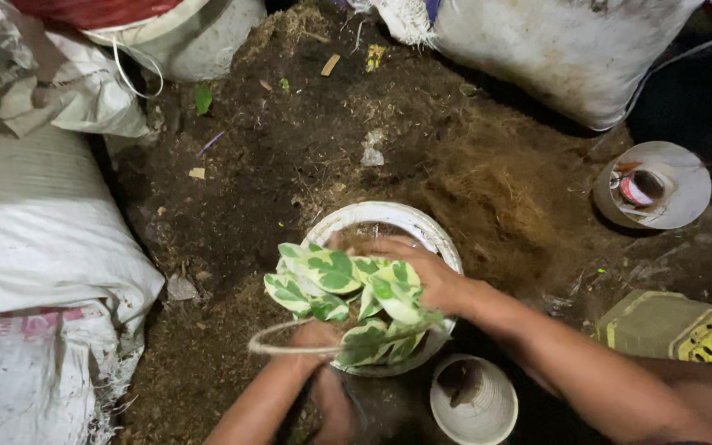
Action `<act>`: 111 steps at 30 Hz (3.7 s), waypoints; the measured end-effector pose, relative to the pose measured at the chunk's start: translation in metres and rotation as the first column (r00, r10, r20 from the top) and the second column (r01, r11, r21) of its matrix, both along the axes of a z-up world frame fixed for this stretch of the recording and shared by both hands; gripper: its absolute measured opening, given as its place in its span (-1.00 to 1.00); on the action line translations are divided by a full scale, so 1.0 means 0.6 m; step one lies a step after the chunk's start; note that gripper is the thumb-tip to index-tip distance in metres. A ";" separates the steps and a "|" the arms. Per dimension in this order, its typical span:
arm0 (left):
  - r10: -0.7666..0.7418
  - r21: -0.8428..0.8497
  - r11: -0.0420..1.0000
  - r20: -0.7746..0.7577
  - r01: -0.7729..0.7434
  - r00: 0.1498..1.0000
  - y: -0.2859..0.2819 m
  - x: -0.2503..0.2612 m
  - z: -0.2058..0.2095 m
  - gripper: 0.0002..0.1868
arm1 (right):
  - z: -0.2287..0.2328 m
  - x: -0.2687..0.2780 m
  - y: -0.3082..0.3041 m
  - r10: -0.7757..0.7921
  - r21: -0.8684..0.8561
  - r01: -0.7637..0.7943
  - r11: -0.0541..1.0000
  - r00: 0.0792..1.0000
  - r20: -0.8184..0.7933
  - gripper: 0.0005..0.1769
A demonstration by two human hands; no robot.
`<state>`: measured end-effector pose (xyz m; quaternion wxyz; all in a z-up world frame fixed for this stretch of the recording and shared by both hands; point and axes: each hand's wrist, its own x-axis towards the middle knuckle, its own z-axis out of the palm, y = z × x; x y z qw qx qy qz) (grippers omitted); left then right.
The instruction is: The person wraps a variegated pothos plant with coconut coir, securing it around the base and leaves using their hands. They adjust the coir and the plant repeatedly to ensure it is tightly bound.
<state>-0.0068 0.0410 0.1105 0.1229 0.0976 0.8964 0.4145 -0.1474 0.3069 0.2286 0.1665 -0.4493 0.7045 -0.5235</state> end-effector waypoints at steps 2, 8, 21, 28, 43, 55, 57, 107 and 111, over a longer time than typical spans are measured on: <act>-0.035 -0.026 0.999 -0.014 0.034 0.999 0.001 0.009 0.002 -0.16 | -0.003 0.000 -0.004 -0.020 -0.014 0.020 1.000 0.999 -0.050 -0.28; -0.100 -0.324 0.935 0.155 0.147 0.983 0.003 -0.008 0.012 -0.31 | 0.003 0.007 -0.019 -0.139 -0.154 0.121 0.981 0.983 -0.118 -0.17; 0.237 0.127 0.961 0.074 -0.245 0.969 0.068 -0.064 0.178 -0.40 | 0.070 0.085 -0.019 -0.168 0.625 0.257 0.737 0.966 -0.199 0.15; 0.213 0.210 0.960 -0.102 -0.188 0.972 0.076 -0.075 0.245 -0.40 | 0.119 0.074 -0.039 -0.129 0.181 0.362 0.915 0.685 -0.717 0.00; 0.159 -0.035 0.986 -0.130 -0.165 0.979 0.048 -0.073 0.197 -0.40 | 0.113 0.046 0.072 -0.144 0.364 0.215 0.906 0.967 -0.212 0.19; 0.646 0.448 0.633 0.144 -0.631 0.750 0.001 0.021 0.387 -0.42 | 0.037 0.068 0.399 -0.811 0.135 0.889 0.437 0.325 0.487 -0.78; 0.863 0.193 0.401 0.248 -0.896 0.440 -0.030 0.082 0.420 -0.61 | -0.017 0.089 0.382 -0.820 0.041 0.827 0.561 0.549 0.159 -0.80; 0.274 0.673 0.734 -0.413 0.088 0.869 -0.072 0.173 0.349 -0.66 | 0.304 0.153 0.308 -0.313 0.136 0.306 0.942 0.664 0.679 -0.85; 0.322 0.867 0.482 -0.041 -0.127 0.946 -0.087 0.168 0.310 -0.58 | 0.392 0.095 0.287 -0.243 0.063 0.281 0.958 0.673 0.698 -0.86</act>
